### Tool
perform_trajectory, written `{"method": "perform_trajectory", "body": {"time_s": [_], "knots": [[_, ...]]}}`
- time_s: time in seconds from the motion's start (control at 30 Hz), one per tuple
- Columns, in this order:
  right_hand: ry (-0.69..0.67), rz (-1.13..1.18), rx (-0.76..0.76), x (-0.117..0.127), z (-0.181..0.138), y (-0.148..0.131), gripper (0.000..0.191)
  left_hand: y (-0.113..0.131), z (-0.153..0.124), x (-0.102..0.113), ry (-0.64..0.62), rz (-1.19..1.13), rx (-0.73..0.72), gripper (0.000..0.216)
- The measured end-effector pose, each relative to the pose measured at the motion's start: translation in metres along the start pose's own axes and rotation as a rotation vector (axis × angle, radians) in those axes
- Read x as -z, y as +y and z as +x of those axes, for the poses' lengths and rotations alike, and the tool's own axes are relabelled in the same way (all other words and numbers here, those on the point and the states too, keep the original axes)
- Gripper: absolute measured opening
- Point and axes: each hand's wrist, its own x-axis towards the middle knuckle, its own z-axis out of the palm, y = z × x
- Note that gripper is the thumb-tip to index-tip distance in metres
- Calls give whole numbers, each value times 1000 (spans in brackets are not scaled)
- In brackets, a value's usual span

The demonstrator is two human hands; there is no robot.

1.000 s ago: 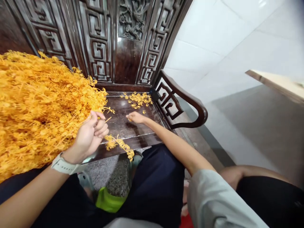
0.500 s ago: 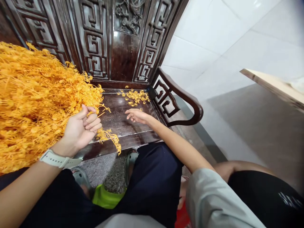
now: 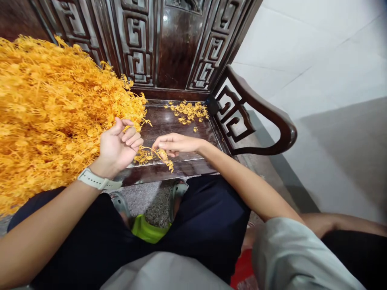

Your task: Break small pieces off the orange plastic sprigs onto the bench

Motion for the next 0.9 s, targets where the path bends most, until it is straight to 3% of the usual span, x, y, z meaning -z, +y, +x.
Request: {"method": "perform_trajectory", "body": {"time_s": [0.13,0.27,0.5,0.7,0.9], "knots": [[128,-112,4,2,-5,-4,40,1,2,-2,50,-9,-27,55],[265,-115,10,11,-10,-3,18,2,4,-2,70,-4,-20,52],[443,-125,174,25,-3,20,12,-7,1,3,-57,39,96,55],[335,-169,237,48,-7,36,29,-22,-7,0,-96,162,133,56],[331,-246,220,59,0,44,13,-30,-8,-2,-139,313,67,54]]}}
